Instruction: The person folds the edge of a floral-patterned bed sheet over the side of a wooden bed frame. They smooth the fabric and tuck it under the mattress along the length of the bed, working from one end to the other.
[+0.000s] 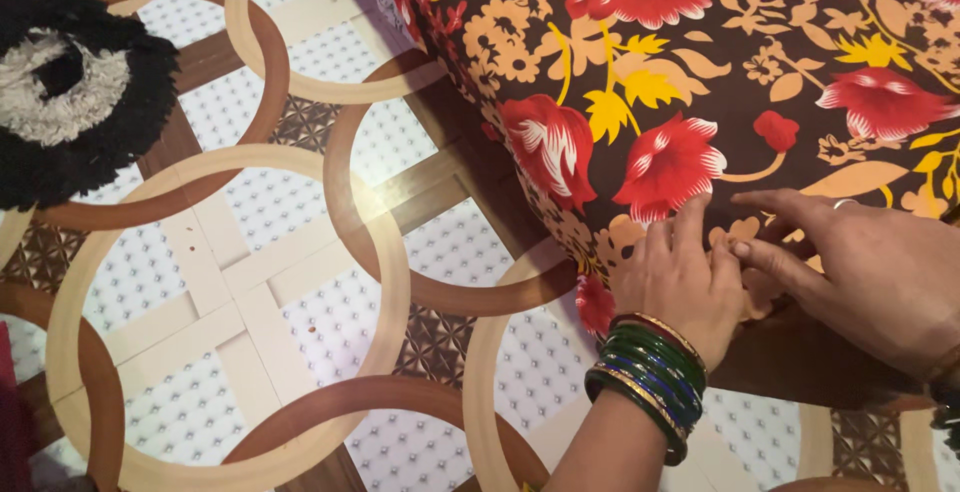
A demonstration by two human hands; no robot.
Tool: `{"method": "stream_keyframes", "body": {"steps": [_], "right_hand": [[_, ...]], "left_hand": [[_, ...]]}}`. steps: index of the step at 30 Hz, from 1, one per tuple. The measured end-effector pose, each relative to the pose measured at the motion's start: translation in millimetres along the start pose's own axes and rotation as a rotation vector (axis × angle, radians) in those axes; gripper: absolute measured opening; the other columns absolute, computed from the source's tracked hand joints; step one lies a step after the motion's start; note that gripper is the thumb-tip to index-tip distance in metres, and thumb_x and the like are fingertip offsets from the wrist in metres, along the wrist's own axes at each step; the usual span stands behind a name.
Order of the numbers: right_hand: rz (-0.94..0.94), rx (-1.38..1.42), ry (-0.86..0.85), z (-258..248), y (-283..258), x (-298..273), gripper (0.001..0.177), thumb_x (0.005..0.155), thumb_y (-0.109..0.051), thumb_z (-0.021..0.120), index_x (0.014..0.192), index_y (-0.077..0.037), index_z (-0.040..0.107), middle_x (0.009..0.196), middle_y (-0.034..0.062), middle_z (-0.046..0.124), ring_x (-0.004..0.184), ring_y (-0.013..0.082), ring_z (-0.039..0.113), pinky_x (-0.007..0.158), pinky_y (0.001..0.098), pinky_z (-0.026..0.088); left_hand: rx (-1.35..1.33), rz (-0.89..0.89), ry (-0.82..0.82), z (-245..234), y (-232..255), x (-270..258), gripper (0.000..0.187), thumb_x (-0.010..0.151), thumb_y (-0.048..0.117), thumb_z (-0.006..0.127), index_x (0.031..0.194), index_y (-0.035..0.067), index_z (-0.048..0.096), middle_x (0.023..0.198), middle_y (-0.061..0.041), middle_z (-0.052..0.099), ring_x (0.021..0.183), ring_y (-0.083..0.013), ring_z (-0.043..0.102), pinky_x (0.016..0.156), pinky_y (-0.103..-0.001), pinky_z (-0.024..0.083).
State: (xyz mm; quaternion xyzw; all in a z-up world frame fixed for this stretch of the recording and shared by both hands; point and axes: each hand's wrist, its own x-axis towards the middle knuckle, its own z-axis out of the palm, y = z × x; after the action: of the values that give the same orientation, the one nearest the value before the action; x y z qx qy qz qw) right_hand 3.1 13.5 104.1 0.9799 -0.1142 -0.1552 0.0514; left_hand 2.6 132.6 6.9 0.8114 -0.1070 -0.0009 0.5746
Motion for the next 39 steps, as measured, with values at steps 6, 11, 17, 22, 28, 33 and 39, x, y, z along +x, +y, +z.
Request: {"method": "stream_keyframes", "body": {"steps": [6, 11, 17, 22, 28, 33, 39], "right_hand": [[-0.036, -0.058, 0.142, 14, 8, 4, 0.059, 0.088, -0.055, 0.059, 0.144, -0.036, 0.059, 0.106, -0.0048, 0.081, 0.1, 0.0198, 0.076, 0.078, 0.0373, 0.061], [-0.063, -0.159, 0.21, 32, 20, 15, 0.063, 0.086, -0.061, 0.061, 0.144, -0.035, 0.062, 0.11, 0.0013, 0.078, 0.088, 0.0226, 0.078, 0.077, 0.0358, 0.061], [0.013, -0.292, 0.195, 55, 38, 26, 0.074, 0.078, -0.062, 0.071, 0.148, -0.039, 0.061, 0.103, 0.0034, 0.079, 0.08, 0.0192, 0.08, 0.078, 0.0326, 0.062], [-0.169, -0.094, 0.408, 80, 72, 43, 0.088, 0.061, -0.051, 0.086, 0.143, -0.026, 0.066, 0.109, 0.014, 0.077, 0.088, 0.0255, 0.078, 0.081, 0.037, 0.062], [-0.112, -0.017, 0.411, 106, 104, 56, 0.098, 0.05, -0.042, 0.096, 0.142, -0.025, 0.067, 0.111, 0.0116, 0.076, 0.103, 0.0231, 0.075, 0.092, 0.0379, 0.06], [-0.141, 0.07, 0.435, 124, 130, 78, 0.1, 0.048, -0.032, 0.092, 0.144, -0.024, 0.063, 0.11, 0.0034, 0.077, 0.101, 0.0165, 0.072, 0.096, 0.035, 0.059], [-0.333, -0.106, 0.732, 139, 56, 43, 0.103, 0.048, -0.045, 0.088, 0.144, -0.02, 0.061, 0.138, 0.0166, 0.063, 0.12, 0.0329, 0.063, 0.103, 0.046, 0.05]], "left_hand": [[-0.041, 0.053, -0.027, -2, -12, 4, 0.05, 0.101, 0.032, 0.05, 0.145, 0.009, 0.052, 0.127, -0.023, 0.062, 0.12, -0.0414, 0.059, 0.099, -0.051, 0.047], [-0.072, 0.177, -0.034, -5, -29, 11, 0.052, 0.1, 0.031, 0.051, 0.146, 0.006, 0.052, 0.126, -0.025, 0.062, 0.12, -0.0417, 0.059, 0.103, -0.05, 0.047], [-0.009, 0.255, -0.138, -7, -38, 16, 0.05, 0.099, 0.033, 0.053, 0.144, 0.011, 0.055, 0.125, -0.019, 0.065, 0.12, -0.0369, 0.061, 0.097, -0.053, 0.048], [0.1, 0.405, -0.165, -8, -60, 24, 0.044, 0.097, 0.029, 0.054, 0.138, 0.013, 0.059, 0.119, -0.007, 0.07, 0.117, -0.027, 0.064, 0.094, -0.052, 0.049], [0.137, 0.551, -0.134, -3, -86, 35, 0.027, 0.097, 0.024, 0.057, 0.12, 0.016, 0.069, 0.115, 0.001, 0.071, 0.113, -0.0214, 0.065, 0.098, -0.049, 0.049], [0.06, 0.651, -0.056, 9, -107, 40, 0.024, 0.093, 0.02, 0.061, 0.114, 0.017, 0.072, 0.119, 0.003, 0.07, 0.115, -0.0205, 0.064, 0.099, -0.045, 0.05], [0.04, 0.75, 0.015, 20, -128, 41, 0.029, 0.091, 0.018, 0.062, 0.119, 0.016, 0.07, 0.122, 0.002, 0.068, 0.116, -0.0182, 0.063, 0.097, -0.041, 0.049]]}}
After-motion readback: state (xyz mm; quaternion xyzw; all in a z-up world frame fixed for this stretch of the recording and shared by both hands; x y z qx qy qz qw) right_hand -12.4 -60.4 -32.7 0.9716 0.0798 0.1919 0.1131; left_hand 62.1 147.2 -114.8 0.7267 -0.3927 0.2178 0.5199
